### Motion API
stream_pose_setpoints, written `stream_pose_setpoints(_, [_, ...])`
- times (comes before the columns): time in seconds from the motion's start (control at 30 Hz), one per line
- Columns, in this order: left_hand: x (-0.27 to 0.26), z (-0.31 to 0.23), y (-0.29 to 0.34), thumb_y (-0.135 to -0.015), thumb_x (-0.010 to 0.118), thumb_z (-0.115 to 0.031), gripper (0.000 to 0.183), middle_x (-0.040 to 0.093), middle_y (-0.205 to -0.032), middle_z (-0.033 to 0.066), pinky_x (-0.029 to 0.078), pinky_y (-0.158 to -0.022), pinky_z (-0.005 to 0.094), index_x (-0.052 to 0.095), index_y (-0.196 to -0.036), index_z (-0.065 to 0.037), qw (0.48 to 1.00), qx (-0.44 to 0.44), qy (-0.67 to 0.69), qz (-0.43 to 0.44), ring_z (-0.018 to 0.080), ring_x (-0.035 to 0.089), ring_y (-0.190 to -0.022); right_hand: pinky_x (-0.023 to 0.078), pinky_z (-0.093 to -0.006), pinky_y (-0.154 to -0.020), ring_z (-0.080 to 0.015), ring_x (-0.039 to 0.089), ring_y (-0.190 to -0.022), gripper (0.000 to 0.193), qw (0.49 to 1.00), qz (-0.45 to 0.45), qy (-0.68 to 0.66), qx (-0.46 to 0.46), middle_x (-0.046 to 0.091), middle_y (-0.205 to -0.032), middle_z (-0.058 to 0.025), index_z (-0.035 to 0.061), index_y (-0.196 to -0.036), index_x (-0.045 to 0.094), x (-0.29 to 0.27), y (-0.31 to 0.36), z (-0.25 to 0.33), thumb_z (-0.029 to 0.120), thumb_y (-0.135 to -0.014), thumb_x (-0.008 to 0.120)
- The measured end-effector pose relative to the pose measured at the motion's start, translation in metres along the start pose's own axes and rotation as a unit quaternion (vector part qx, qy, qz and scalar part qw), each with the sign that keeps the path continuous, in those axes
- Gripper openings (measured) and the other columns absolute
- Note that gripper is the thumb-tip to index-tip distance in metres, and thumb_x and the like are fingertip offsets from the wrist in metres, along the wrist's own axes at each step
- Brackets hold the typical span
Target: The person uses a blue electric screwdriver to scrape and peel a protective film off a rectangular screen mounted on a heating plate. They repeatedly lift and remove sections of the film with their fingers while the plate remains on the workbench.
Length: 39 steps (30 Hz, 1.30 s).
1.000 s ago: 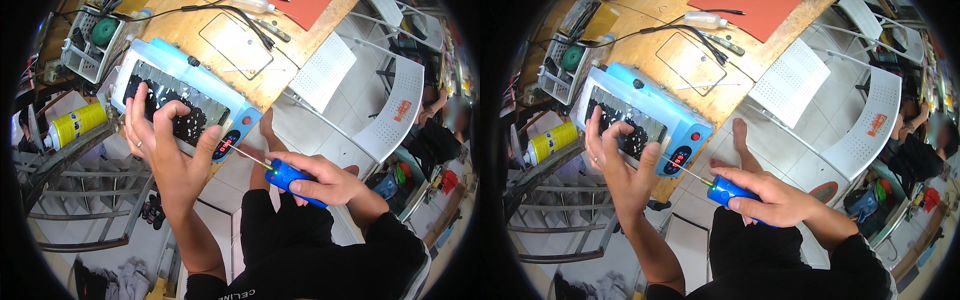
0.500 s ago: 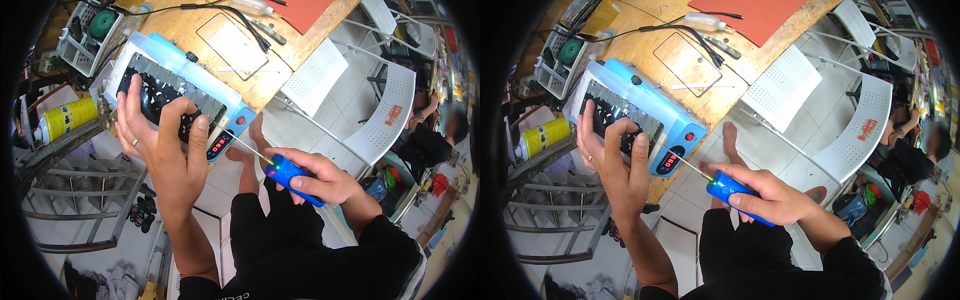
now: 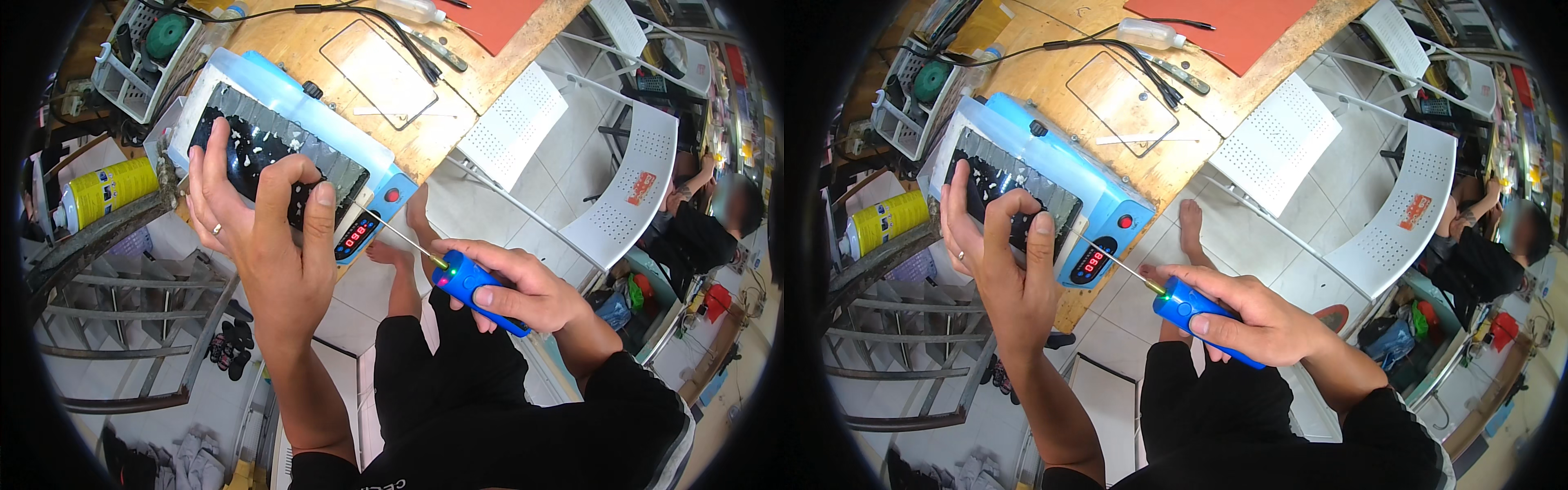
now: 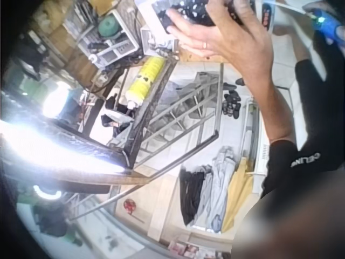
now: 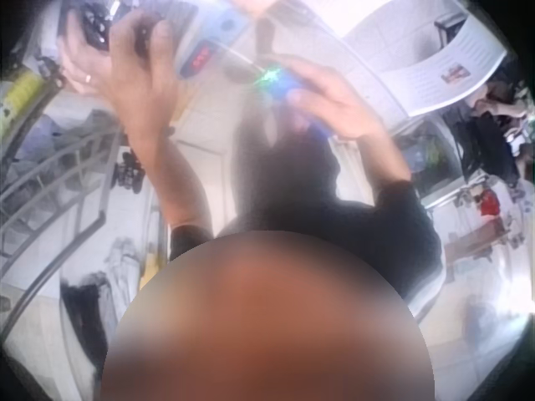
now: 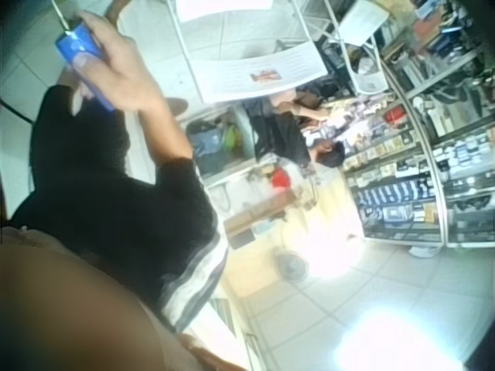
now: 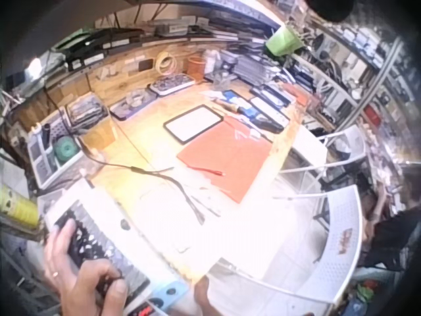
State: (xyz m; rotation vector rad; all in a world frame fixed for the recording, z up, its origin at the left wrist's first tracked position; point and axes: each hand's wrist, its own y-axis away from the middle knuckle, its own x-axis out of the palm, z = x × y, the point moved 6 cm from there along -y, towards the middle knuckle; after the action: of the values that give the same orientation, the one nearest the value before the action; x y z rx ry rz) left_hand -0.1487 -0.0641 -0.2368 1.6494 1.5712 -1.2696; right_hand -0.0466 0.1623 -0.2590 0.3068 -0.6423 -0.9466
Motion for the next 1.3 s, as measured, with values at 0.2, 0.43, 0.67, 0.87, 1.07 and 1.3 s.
stream_pose_setpoints(0.2, [0.000,0.001,0.000,-0.101,0.066,-0.031,0.015,0.032,-0.165,0.0267,0.008,-0.121,0.0676,0.069,-0.105,-0.018,1.000,-0.006,0.001,0.002,0.0520,0.022,-0.153,0.056,-0.0279,-0.068,-0.0137,0.066,-0.069,0.062,1.000,-0.001,-0.001,0.000,0.066,-0.105,-0.0142,0.0004,-0.163,0.034,-0.002,0.000,-0.001,0.025,-0.110,0.055])
stream_pose_setpoints(0.43, [-0.001,0.000,0.000,-0.100,0.069,-0.027,0.012,0.034,-0.167,0.0239,0.008,-0.123,0.0645,0.069,-0.104,-0.016,1.000,-0.008,-0.001,-0.004,0.0494,0.022,-0.156,0.055,-0.0282,-0.065,-0.0127,0.064,-0.070,0.061,1.000,-0.014,-0.019,-0.008,0.062,-0.102,-0.0097,0.0000,-0.162,0.036,-0.004,0.001,-0.002,0.025,-0.111,0.057])
stream_pose_setpoints(0.67, [-0.003,0.000,0.001,-0.101,0.068,-0.022,0.007,0.036,-0.168,0.0215,0.009,-0.124,0.0637,0.069,-0.103,-0.015,1.000,-0.019,0.005,-0.004,0.0478,0.023,-0.156,0.054,-0.0281,-0.067,-0.0122,0.063,-0.070,0.061,0.999,-0.029,-0.037,0.007,0.062,-0.103,-0.0094,0.0003,-0.162,0.036,-0.007,0.002,0.000,0.025,-0.111,0.056])
stream_pose_setpoints(0.87, [-0.005,0.005,0.002,-0.105,0.063,-0.021,0.011,0.039,-0.164,0.0195,0.013,-0.123,0.0628,0.073,-0.105,-0.020,1.000,-0.028,0.009,0.008,0.0485,0.027,-0.153,0.056,-0.0269,-0.070,-0.0132,0.067,-0.072,0.064,1.000,0.016,-0.010,0.001,0.067,-0.108,-0.0136,-0.0017,-0.164,0.031,0.005,-0.002,0.001,0.023,-0.110,0.055])
stream_pose_setpoints(1.07, [-0.007,0.009,0.006,-0.105,0.063,-0.020,0.014,0.040,-0.164,0.0175,0.012,-0.123,0.0625,0.077,-0.107,-0.023,0.999,-0.033,0.020,0.008,0.0475,0.026,-0.154,0.055,-0.0308,-0.073,-0.0157,0.066,-0.073,0.063,0.999,0.050,0.014,0.011,0.063,-0.099,-0.0109,0.0003,-0.165,0.031,0.017,-0.008,-0.002,0.016,-0.109,0.056])
stream_pose_setpoints(1.3, [-0.009,0.011,0.009,-0.105,0.063,-0.022,0.015,0.039,-0.166,0.0202,0.014,-0.124,0.0594,0.076,-0.111,-0.018,1.000,-0.025,0.005,0.016,0.0453,0.024,-0.157,0.055,-0.0319,-0.075,-0.0165,0.069,-0.074,0.065,0.999,0.035,0.026,0.016,0.063,-0.098,-0.0118,-0.0004,-0.166,0.029,0.015,-0.012,0.003,0.024,-0.111,0.054])
